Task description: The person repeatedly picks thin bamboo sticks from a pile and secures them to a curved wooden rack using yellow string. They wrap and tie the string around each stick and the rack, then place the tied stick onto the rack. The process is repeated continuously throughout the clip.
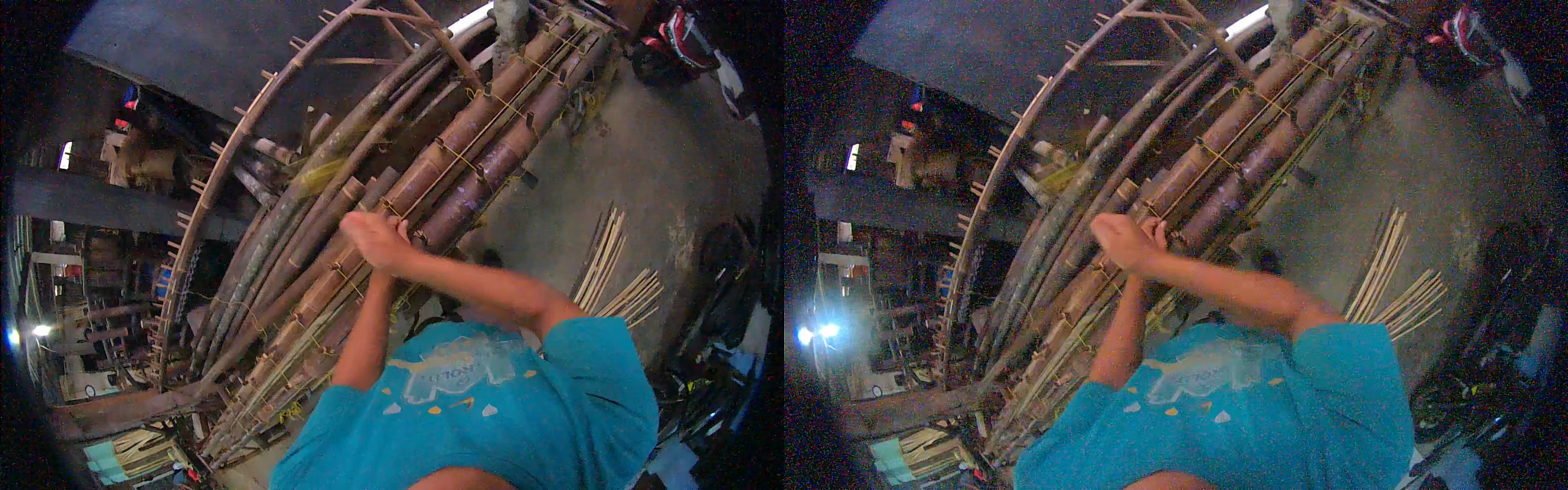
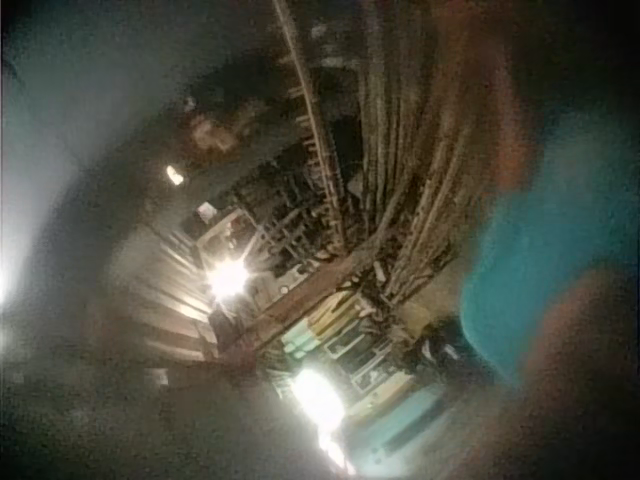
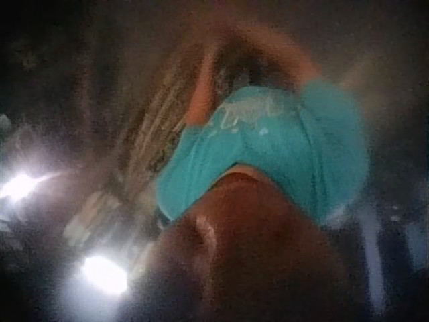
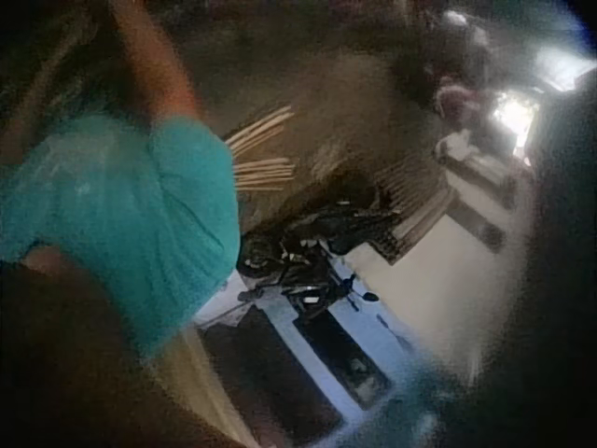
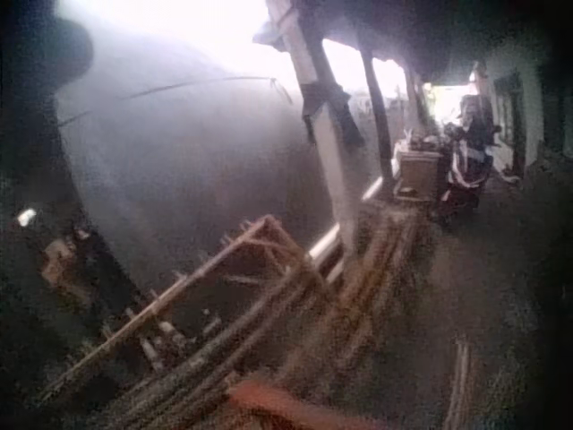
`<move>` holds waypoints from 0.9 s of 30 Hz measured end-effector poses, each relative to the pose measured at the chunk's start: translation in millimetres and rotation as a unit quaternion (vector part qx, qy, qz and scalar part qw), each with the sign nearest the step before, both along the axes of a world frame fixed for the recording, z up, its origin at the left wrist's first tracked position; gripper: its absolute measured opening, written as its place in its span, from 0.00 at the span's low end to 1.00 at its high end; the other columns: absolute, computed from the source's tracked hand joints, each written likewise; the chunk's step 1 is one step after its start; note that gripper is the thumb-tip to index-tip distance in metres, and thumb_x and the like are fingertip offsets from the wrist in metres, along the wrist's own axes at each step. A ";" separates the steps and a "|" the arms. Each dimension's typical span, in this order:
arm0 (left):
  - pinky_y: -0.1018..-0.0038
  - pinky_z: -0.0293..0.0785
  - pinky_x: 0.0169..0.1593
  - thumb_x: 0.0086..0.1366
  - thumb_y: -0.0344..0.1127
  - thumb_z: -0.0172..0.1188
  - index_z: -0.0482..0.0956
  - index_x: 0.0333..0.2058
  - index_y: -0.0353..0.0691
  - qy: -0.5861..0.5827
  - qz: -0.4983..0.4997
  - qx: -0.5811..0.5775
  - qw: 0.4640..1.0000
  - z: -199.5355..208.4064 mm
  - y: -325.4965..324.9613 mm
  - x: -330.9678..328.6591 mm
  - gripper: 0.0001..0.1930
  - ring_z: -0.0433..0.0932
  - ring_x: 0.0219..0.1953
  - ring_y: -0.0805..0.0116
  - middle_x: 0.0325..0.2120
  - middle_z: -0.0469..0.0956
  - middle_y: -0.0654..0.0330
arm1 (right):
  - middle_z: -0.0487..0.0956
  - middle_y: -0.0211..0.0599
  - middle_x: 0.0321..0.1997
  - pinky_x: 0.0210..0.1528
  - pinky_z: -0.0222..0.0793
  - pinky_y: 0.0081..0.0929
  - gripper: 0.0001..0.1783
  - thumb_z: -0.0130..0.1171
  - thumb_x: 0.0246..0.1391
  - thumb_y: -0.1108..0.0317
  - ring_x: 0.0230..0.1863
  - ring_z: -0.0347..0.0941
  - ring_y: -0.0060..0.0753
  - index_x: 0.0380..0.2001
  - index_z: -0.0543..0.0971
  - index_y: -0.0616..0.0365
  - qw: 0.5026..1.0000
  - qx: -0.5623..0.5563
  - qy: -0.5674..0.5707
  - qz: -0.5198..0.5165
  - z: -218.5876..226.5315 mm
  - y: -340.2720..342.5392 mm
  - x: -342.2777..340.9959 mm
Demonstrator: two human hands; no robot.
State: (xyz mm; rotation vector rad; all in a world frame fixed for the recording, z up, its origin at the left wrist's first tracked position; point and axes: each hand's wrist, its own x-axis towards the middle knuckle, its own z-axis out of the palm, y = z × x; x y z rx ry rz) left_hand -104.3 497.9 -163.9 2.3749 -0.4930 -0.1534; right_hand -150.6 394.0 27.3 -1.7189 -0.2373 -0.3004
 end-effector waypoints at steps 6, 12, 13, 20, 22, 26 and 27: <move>0.55 0.65 0.41 0.64 0.41 0.46 0.76 0.40 0.43 0.031 0.017 0.038 0.999 105.0 -56.9 -18.7 0.14 0.74 0.34 0.41 0.31 0.77 0.44 | 0.77 0.46 0.31 0.43 0.67 0.37 0.22 0.44 0.57 0.52 0.35 0.73 0.45 0.31 0.77 0.60 0.890 -0.426 0.140 0.081 -71.4 -75.7 115.8; 0.61 0.66 0.37 0.63 0.41 0.48 0.76 0.37 0.42 -0.061 0.044 -0.001 0.997 94.5 -45.0 -27.3 0.12 0.74 0.34 0.52 0.27 0.76 0.49 | 0.76 0.49 0.24 0.36 0.66 0.39 0.25 0.43 0.58 0.52 0.29 0.71 0.46 0.22 0.77 0.63 0.940 -0.096 0.095 0.313 -16.2 -91.9 20.3; 0.63 0.66 0.34 0.64 0.41 0.48 0.76 0.35 0.43 -0.028 0.093 0.012 0.995 93.6 -44.9 -29.5 0.11 0.74 0.32 0.55 0.25 0.76 0.50 | 0.75 0.49 0.22 0.37 0.66 0.38 0.23 0.43 0.58 0.55 0.29 0.70 0.44 0.21 0.76 0.63 0.914 -0.115 0.108 0.374 -13.1 -102.4 -17.0; 0.73 0.66 0.31 0.66 0.37 0.47 0.76 0.36 0.34 0.021 0.018 -0.274 0.961 162.0 -67.4 37.7 0.13 0.72 0.27 0.76 0.21 0.75 0.65 | 0.75 0.49 0.21 0.45 0.64 0.40 0.20 0.48 0.55 0.57 0.30 0.71 0.49 0.16 0.75 0.58 0.945 -0.248 0.077 0.197 -114.2 -78.7 -90.2; 0.69 0.69 0.33 0.65 0.38 0.47 0.77 0.34 0.35 0.054 0.095 -0.243 0.964 184.8 -89.9 77.2 0.13 0.74 0.26 0.65 0.20 0.75 0.60 | 0.74 0.48 0.20 0.46 0.64 0.39 0.20 0.49 0.54 0.57 0.30 0.71 0.48 0.15 0.75 0.57 0.947 -0.272 0.077 0.155 -118.3 -80.9 -90.5; 0.62 0.70 0.38 0.63 0.39 0.46 0.77 0.34 0.35 -0.218 0.065 -0.003 0.974 60.6 -41.3 121.5 0.15 0.75 0.31 0.48 0.26 0.77 0.49 | 0.76 0.46 0.30 0.48 0.63 0.40 0.12 0.51 0.52 0.61 0.36 0.71 0.48 0.26 0.76 0.58 0.894 -0.411 0.060 0.166 -97.6 -68.8 -98.9; 0.61 0.70 0.39 0.63 0.40 0.45 0.77 0.34 0.35 -0.167 0.052 0.026 0.984 55.7 -35.3 121.9 0.15 0.74 0.34 0.45 0.28 0.77 0.47 | 0.76 0.46 0.33 0.49 0.62 0.40 0.11 0.51 0.51 0.61 0.37 0.71 0.48 0.30 0.76 0.57 0.903 -0.402 0.050 0.140 -87.6 -62.8 -101.1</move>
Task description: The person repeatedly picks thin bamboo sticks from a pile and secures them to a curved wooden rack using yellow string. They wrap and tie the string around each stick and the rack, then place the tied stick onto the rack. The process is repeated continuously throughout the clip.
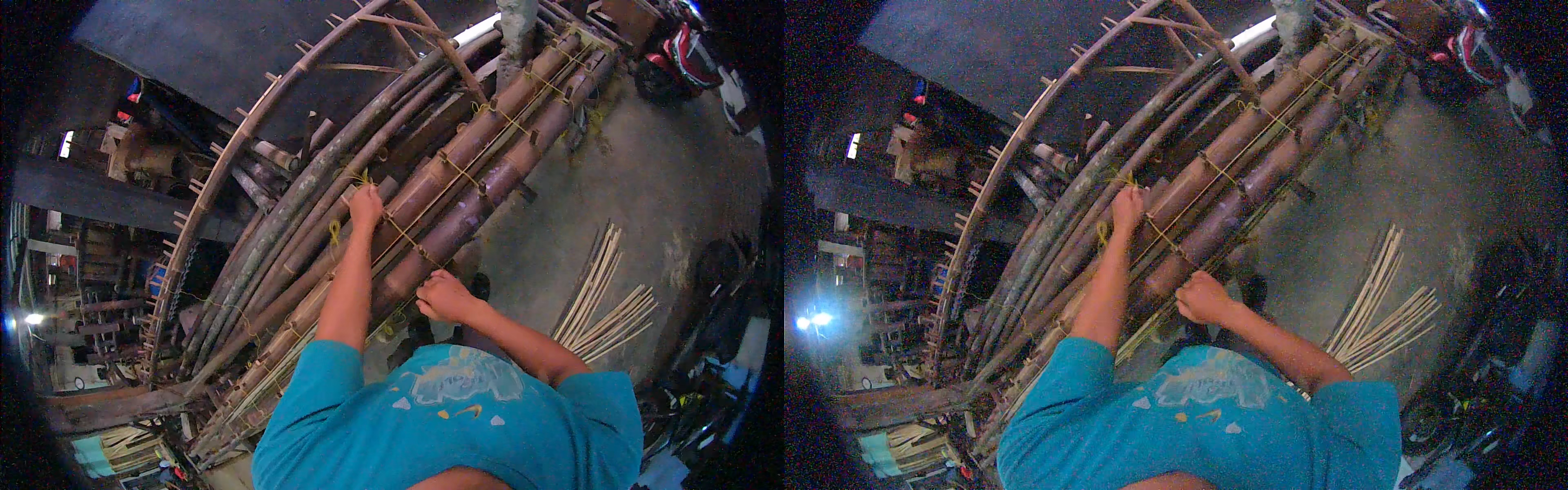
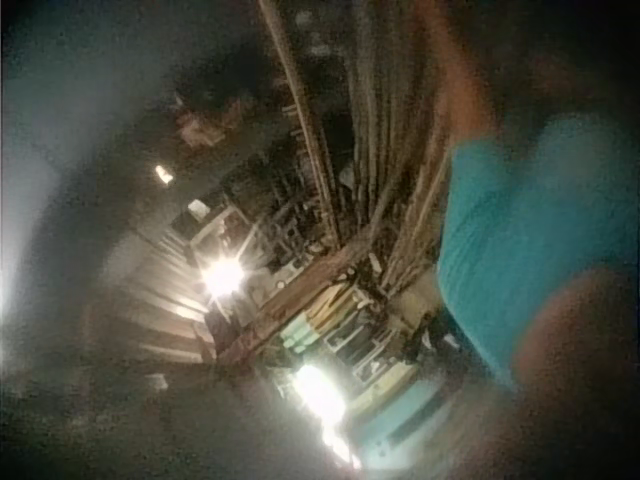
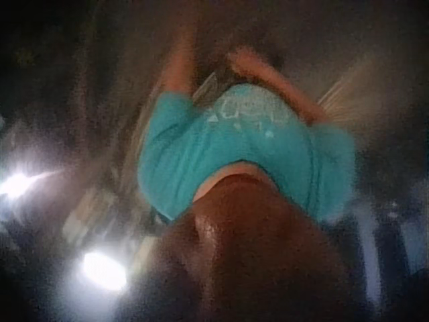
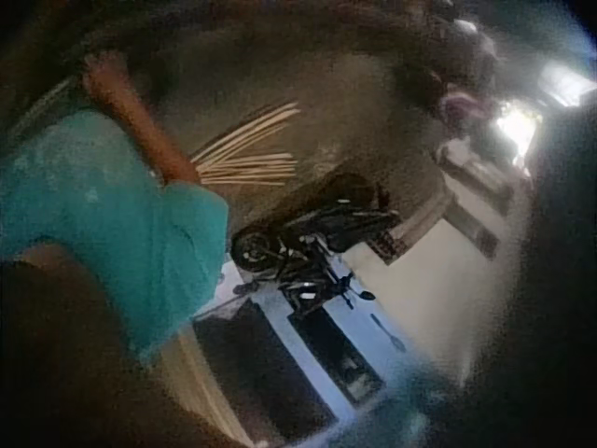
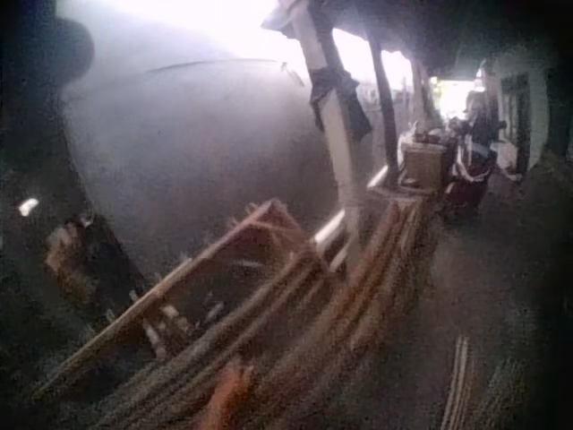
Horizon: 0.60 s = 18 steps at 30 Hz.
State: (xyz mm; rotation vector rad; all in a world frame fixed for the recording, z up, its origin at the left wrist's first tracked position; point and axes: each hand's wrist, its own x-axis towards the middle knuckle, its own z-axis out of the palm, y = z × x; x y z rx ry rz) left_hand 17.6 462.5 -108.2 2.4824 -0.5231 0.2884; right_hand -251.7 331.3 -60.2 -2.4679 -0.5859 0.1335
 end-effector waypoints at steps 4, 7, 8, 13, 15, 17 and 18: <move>0.59 0.69 0.43 0.63 0.43 0.45 0.77 0.35 0.34 0.167 -0.062 0.043 0.983 51.7 33.2 -30.1 0.18 0.74 0.39 0.43 0.34 0.76 0.44 | 0.76 0.40 0.36 0.41 0.67 0.43 0.15 0.56 0.47 0.60 0.38 0.72 0.44 0.38 0.73 0.56 0.994 0.086 -0.017 -0.071 -11.1 55.4 -28.4; 0.58 0.69 0.43 0.63 0.45 0.46 0.76 0.35 0.34 0.146 0.007 0.039 0.989 97.1 95.9 -81.8 0.18 0.73 0.38 0.42 0.33 0.75 0.41 | 0.75 0.36 0.34 0.41 0.67 0.39 0.13 0.55 0.49 0.59 0.38 0.72 0.36 0.37 0.74 0.53 0.844 0.423 0.321 -0.070 -27.1 105.6 -44.5; 0.58 0.69 0.43 0.63 0.45 0.46 0.76 0.36 0.34 0.141 0.044 0.047 0.988 102.6 125.3 -102.2 0.18 0.73 0.38 0.41 0.32 0.75 0.40 | 0.75 0.34 0.33 0.40 0.67 0.37 0.12 0.54 0.50 0.60 0.38 0.72 0.32 0.37 0.74 0.53 0.716 0.527 0.443 -0.117 -23.1 121.7 -47.6; 0.59 0.67 0.45 0.64 0.41 0.45 0.72 0.39 0.37 0.162 -0.104 0.126 0.973 21.2 192.1 -175.5 0.14 0.72 0.42 0.48 0.39 0.75 0.47 | 0.72 0.29 0.24 0.35 0.66 0.33 0.07 0.50 0.53 0.64 0.31 0.69 0.30 0.29 0.75 0.54 0.374 0.846 0.138 -0.353 -17.4 168.9 2.9; 0.61 0.66 0.48 0.65 0.39 0.45 0.71 0.42 0.38 0.059 -0.093 0.123 0.986 -0.1 189.3 -187.2 0.13 0.70 0.46 0.54 0.44 0.73 0.52 | 0.76 0.33 0.29 0.40 0.67 0.36 0.10 0.48 0.54 0.61 0.37 0.72 0.34 0.28 0.77 0.53 0.768 0.595 -0.056 -0.232 25.6 196.3 26.7; 0.62 0.64 0.51 0.65 0.37 0.45 0.70 0.45 0.39 0.074 -0.109 -0.008 0.991 6.3 179.0 -196.3 0.13 0.68 0.49 0.59 0.47 0.71 0.56 | 0.78 0.36 0.35 0.46 0.66 0.41 0.14 0.46 0.55 0.58 0.43 0.73 0.37 0.31 0.79 0.50 0.919 0.360 -0.135 -0.090 80.5 229.2 41.7; 0.63 0.64 0.52 0.65 0.36 0.44 0.69 0.45 0.39 0.136 -0.126 -0.138 0.973 30.0 168.9 -200.1 0.13 0.68 0.50 0.60 0.47 0.70 0.58 | 0.78 0.35 0.38 0.49 0.63 0.47 0.16 0.45 0.55 0.54 0.45 0.73 0.38 0.34 0.80 0.47 0.956 0.262 -0.131 0.010 98.0 228.9 56.8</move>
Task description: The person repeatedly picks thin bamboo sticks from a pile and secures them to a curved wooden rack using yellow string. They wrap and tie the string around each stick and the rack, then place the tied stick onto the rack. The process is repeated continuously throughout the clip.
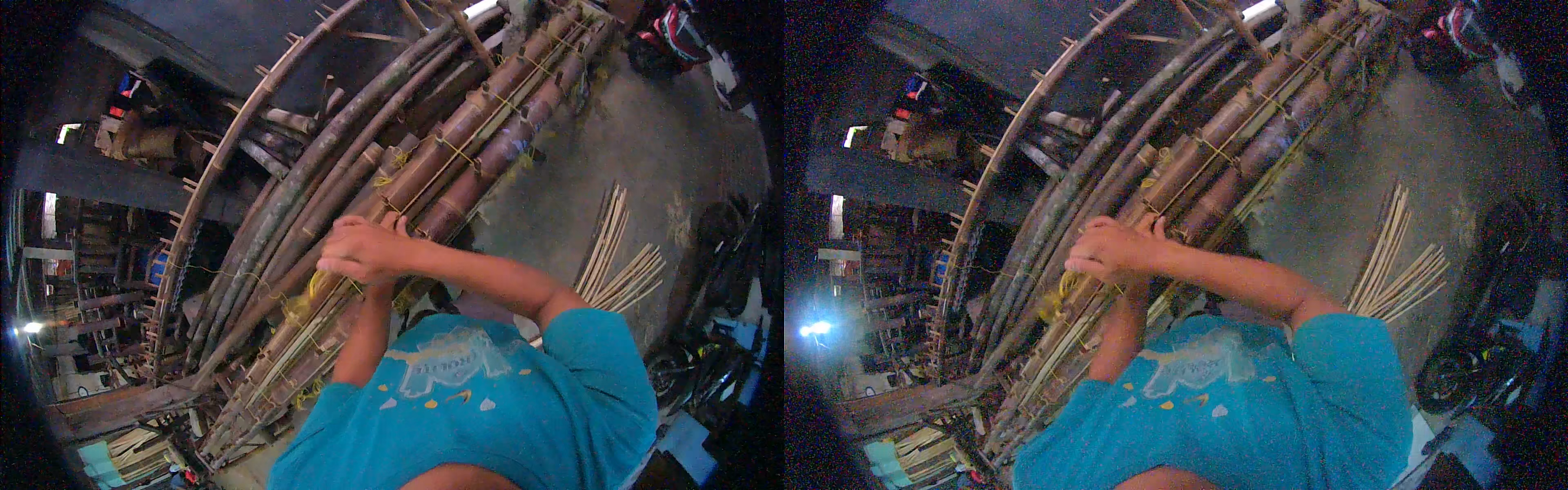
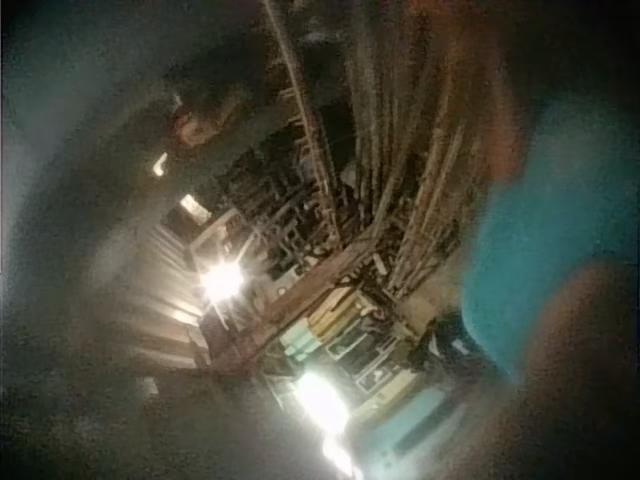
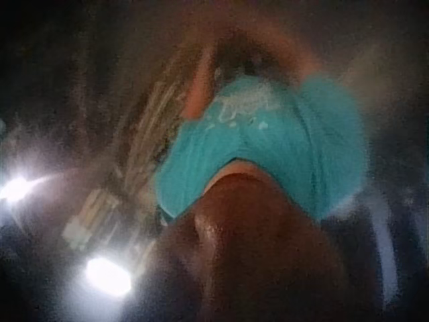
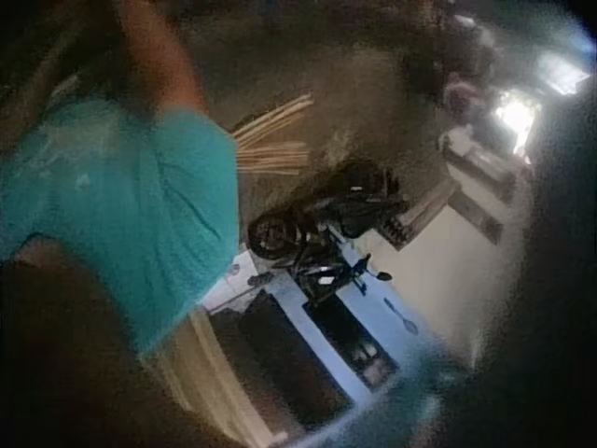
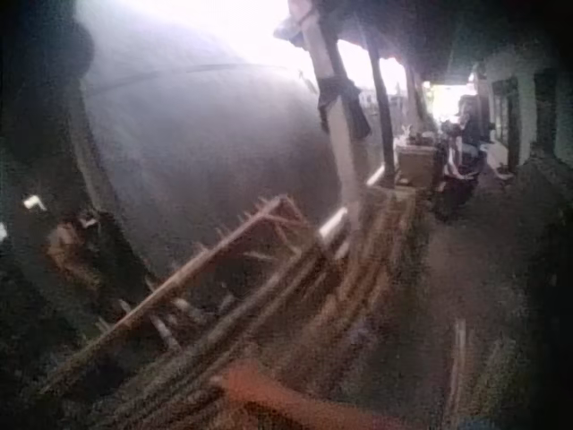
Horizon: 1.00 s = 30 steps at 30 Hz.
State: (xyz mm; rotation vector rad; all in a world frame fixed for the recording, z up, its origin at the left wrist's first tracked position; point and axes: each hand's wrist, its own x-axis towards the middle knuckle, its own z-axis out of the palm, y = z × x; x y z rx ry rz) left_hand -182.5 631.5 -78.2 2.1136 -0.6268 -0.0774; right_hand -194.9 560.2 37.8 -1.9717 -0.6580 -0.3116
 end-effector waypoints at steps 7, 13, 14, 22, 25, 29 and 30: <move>0.57 0.52 0.54 0.61 0.37 0.44 0.77 0.41 0.43 0.002 0.109 0.130 0.985 -4.1 1.0 15.0 0.14 0.74 0.42 0.52 0.33 0.78 0.51 | 0.78 0.43 0.29 0.42 0.67 0.37 0.24 0.45 0.57 0.48 0.34 0.74 0.40 0.31 0.78 0.58 0.952 -0.203 0.193 -0.122 -46.9 -61.3 99.7; 0.56 0.48 0.51 0.64 0.41 0.43 0.79 0.35 0.46 0.023 0.166 0.222 0.961 9.4 -3.9 9.7 0.14 0.75 0.35 0.58 0.29 0.79 0.56 | 0.73 0.49 0.20 0.36 0.65 0.37 0.20 0.47 0.57 0.59 0.26 0.71 0.43 0.21 0.73 0.64 0.944 0.013 0.265 0.198 -35.3 -88.8 -24.0; 0.56 0.48 0.51 0.65 0.41 0.43 0.79 0.35 0.46 -0.011 0.186 0.197 0.962 18.2 -10.1 2.3 0.14 0.75 0.34 0.59 0.28 0.79 0.57 | 0.71 0.52 0.19 0.35 0.65 0.38 0.19 0.48 0.57 0.60 0.25 0.72 0.46 0.19 0.73 0.64 0.937 -0.074 0.258 0.224 -49.0 -95.1 -55.7; 0.64 0.70 0.35 0.65 0.42 0.44 0.78 0.32 0.38 0.004 0.155 -0.016 0.988 64.9 -34.5 108.8 0.16 0.77 0.30 0.54 0.27 0.78 0.51 | 0.73 0.45 0.20 0.45 0.64 0.35 0.15 0.52 0.51 0.61 0.30 0.70 0.45 0.16 0.74 0.57 0.972 -0.191 0.133 0.043 -125.5 -77.1 -88.5; 0.59 0.70 0.38 0.64 0.42 0.45 0.78 0.32 0.37 -0.083 0.207 0.103 0.969 -4.8 -7.4 141.7 0.17 0.76 0.32 0.49 0.28 0.78 0.48 | 0.75 0.44 0.25 0.47 0.64 0.35 0.09 0.53 0.48 0.63 0.33 0.70 0.43 0.23 0.75 0.57 0.966 -0.247 0.079 0.009 -119.2 -66.2 -95.3; 0.57 0.69 0.41 0.63 0.44 0.44 0.78 0.31 0.36 0.026 0.096 0.213 0.972 -9.4 17.0 138.6 0.18 0.75 0.36 0.45 0.32 0.77 0.46 | 0.75 0.41 0.37 0.49 0.63 0.32 0.14 0.55 0.49 0.65 0.40 0.71 0.37 0.40 0.73 0.56 0.979 -0.183 0.088 0.005 -102.6 -19.2 -120.6; 0.57 0.69 0.41 0.63 0.44 0.44 0.78 0.31 0.35 0.072 0.076 0.199 0.974 -2.2 33.9 134.6 0.18 0.75 0.37 0.45 0.33 0.77 0.46 | 0.75 0.41 0.41 0.49 0.63 0.31 0.17 0.55 0.50 0.64 0.41 0.71 0.35 0.44 0.72 0.56 0.980 -0.129 0.147 0.048 -99.4 -1.9 -131.3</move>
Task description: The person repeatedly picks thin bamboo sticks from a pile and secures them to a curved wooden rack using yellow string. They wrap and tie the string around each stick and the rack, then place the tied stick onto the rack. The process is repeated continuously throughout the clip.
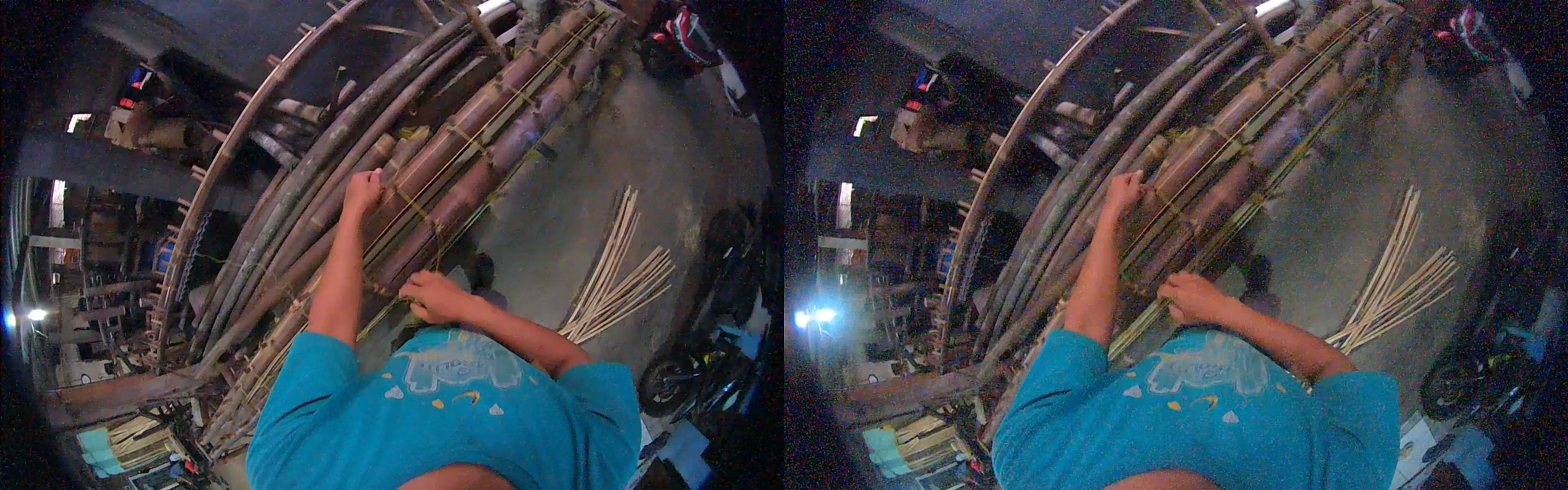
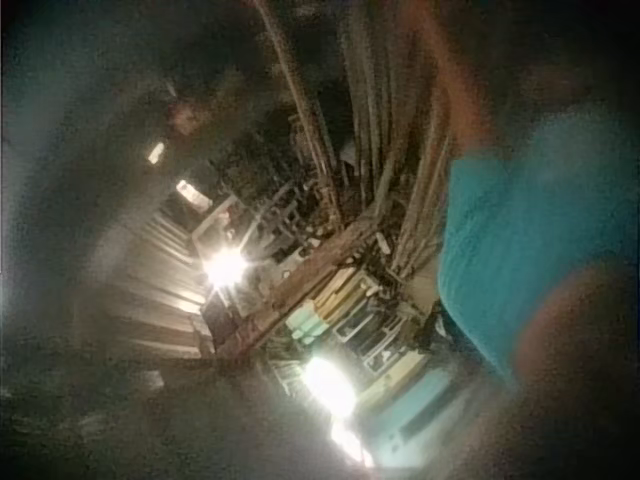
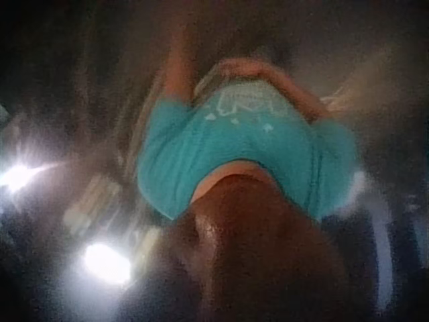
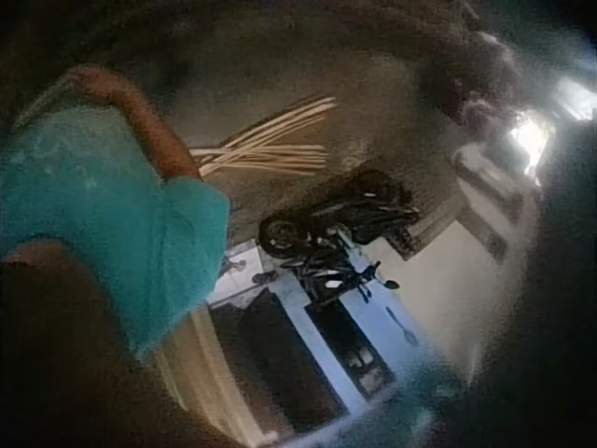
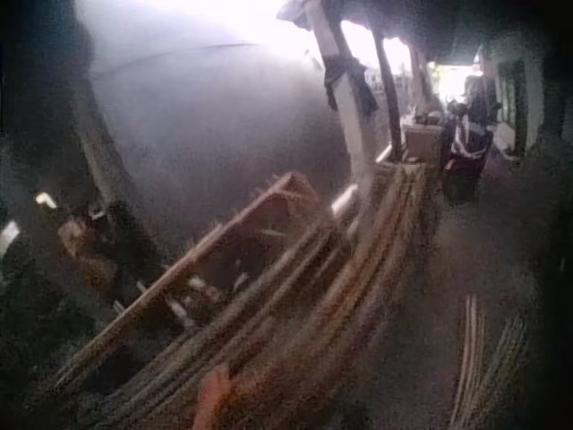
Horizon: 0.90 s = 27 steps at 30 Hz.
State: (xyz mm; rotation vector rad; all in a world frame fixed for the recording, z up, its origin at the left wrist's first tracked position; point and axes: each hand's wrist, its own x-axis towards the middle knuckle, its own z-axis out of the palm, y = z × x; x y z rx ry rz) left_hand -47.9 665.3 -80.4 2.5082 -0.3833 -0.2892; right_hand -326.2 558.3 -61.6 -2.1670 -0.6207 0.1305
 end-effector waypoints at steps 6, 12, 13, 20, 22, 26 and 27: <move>0.64 0.69 0.43 0.63 0.45 0.46 0.74 0.40 0.37 -0.009 0.032 0.067 0.997 47.9 128.7 -105.2 0.17 0.75 0.42 0.47 0.36 0.77 0.47 | 0.75 0.33 0.40 0.42 0.66 0.25 0.15 0.49 0.56 0.61 0.39 0.70 0.27 0.44 0.73 0.54 0.537 0.616 0.546 -0.184 -32.6 90.9 -19.4; 0.61 0.62 0.50 0.61 0.44 0.50 0.70 0.46 0.39 -0.061 0.013 0.030 0.998 -8.5 136.0 -161.4 0.19 0.73 0.45 0.49 0.41 0.76 0.48 | 0.72 0.35 0.25 0.39 0.64 0.32 0.12 0.46 0.54 0.59 0.32 0.69 0.31 0.24 0.71 0.53 0.751 0.574 0.130 -0.301 54.2 164.3 56.1; 0.60 0.62 0.51 0.60 0.45 0.52 0.70 0.47 0.39 -0.074 0.043 -0.005 0.996 -24.5 142.7 -164.7 0.20 0.72 0.46 0.50 0.42 0.75 0.49 | 0.73 0.37 0.28 0.43 0.65 0.34 0.12 0.44 0.55 0.59 0.35 0.71 0.34 0.28 0.72 0.54 0.842 0.472 0.141 -0.221 76.6 183.3 63.5; 0.60 0.54 0.47 0.65 0.43 0.43 0.77 0.39 0.42 0.002 0.058 -0.012 0.998 11.7 134.8 -168.6 0.16 0.74 0.38 0.53 0.30 0.78 0.51 | 0.77 0.42 0.34 0.43 0.66 0.37 0.26 0.40 0.58 0.45 0.38 0.73 0.41 0.33 0.78 0.55 0.980 -0.150 0.050 -0.120 43.5 104.2 183.1; 0.61 0.53 0.48 0.66 0.43 0.42 0.78 0.38 0.43 0.003 0.058 -0.044 0.997 -2.9 141.5 -167.8 0.16 0.74 0.37 0.53 0.29 0.78 0.51 | 0.76 0.34 0.25 0.35 0.66 0.31 0.28 0.40 0.59 0.44 0.30 0.71 0.29 0.25 0.77 0.58 0.964 0.172 0.194 -0.055 47.4 106.9 172.2; 0.61 0.51 0.47 0.66 0.45 0.42 0.79 0.37 0.46 -0.028 0.094 -0.056 0.994 -10.2 144.7 -169.5 0.16 0.75 0.34 0.58 0.30 0.79 0.54 | 0.72 0.37 0.20 0.34 0.65 0.31 0.26 0.44 0.59 0.50 0.27 0.68 0.32 0.21 0.74 0.63 0.931 0.220 0.255 0.139 92.2 82.0 68.8; 0.61 0.50 0.47 0.66 0.45 0.42 0.79 0.37 0.46 -0.063 0.102 -0.045 0.992 -10.7 143.0 -171.1 0.16 0.75 0.34 0.59 0.29 0.79 0.55 | 0.72 0.42 0.17 0.35 0.65 0.33 0.26 0.44 0.59 0.52 0.27 0.70 0.38 0.20 0.74 0.64 0.937 0.134 0.197 0.255 88.2 69.8 42.2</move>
